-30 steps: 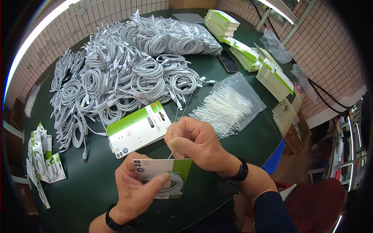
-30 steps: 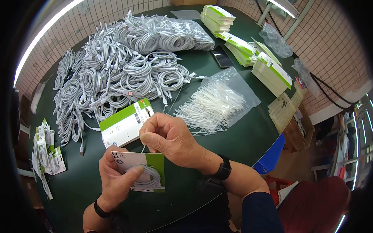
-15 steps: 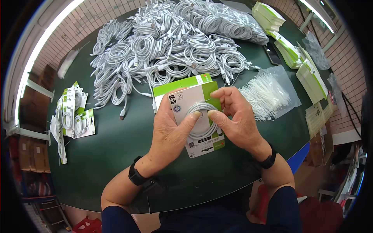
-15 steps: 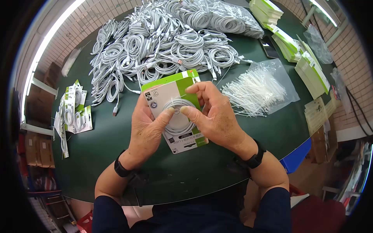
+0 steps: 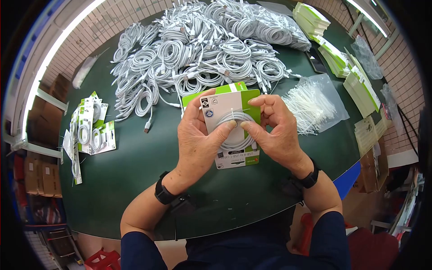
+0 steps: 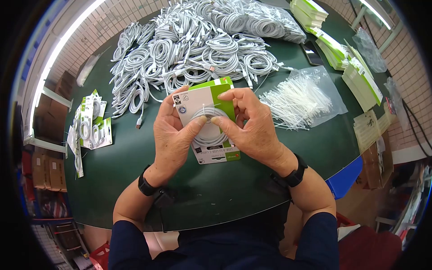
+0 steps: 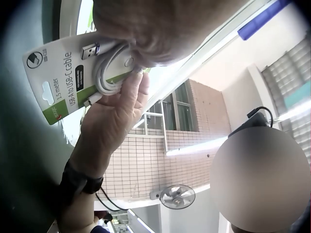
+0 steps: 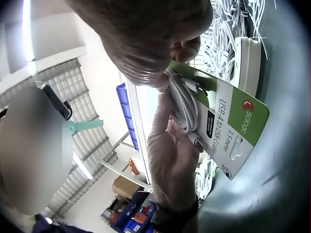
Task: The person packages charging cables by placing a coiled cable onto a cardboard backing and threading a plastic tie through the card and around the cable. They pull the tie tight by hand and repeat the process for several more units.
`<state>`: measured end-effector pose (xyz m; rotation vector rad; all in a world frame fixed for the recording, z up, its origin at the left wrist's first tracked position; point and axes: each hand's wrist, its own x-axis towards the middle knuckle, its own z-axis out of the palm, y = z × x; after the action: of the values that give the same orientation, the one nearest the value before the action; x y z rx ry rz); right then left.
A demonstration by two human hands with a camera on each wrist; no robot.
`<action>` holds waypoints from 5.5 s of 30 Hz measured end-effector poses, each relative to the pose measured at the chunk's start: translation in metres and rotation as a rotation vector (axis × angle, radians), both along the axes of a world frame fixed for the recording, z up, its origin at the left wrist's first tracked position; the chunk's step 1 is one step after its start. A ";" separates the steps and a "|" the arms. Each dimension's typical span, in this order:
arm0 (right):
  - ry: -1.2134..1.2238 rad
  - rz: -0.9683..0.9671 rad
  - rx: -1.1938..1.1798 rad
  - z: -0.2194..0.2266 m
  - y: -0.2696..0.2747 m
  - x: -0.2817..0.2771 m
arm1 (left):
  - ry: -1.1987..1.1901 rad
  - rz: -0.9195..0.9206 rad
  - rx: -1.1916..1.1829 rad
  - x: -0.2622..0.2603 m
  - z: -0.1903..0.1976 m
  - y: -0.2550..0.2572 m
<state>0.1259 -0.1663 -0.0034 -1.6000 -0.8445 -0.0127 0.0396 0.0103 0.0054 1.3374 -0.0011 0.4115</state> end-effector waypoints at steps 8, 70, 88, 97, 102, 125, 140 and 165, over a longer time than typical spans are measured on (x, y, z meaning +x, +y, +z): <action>0.221 0.108 0.131 0.003 -0.001 -0.002 | 0.040 -0.079 -0.041 -0.002 0.005 0.011; -0.263 0.102 -0.343 -0.011 0.007 0.003 | 0.389 0.637 1.248 0.011 -0.065 0.196; 0.209 0.685 -0.219 -0.004 0.016 -0.049 | -0.082 0.074 -0.422 -0.006 0.013 0.059; 0.437 0.542 -0.058 -0.013 0.015 -0.026 | 0.162 -0.103 -0.505 -0.005 0.013 -0.014; 0.404 0.282 -0.087 -0.019 0.008 -0.008 | 0.133 -0.125 -0.450 -0.005 0.003 0.001; 0.362 0.214 -0.124 -0.006 0.008 -0.004 | 0.296 -0.098 -0.609 0.014 0.004 0.027; 0.805 0.430 0.090 -0.026 0.014 0.005 | 0.329 -0.150 -0.463 0.011 -0.008 0.025; 0.480 0.508 -0.445 -0.023 0.006 0.016 | 0.393 -0.144 0.555 0.012 -0.010 0.023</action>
<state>0.1424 -0.1605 -0.0263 -1.6451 -0.8812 0.9396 0.0515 0.0336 -0.0047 1.9354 0.1227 0.0129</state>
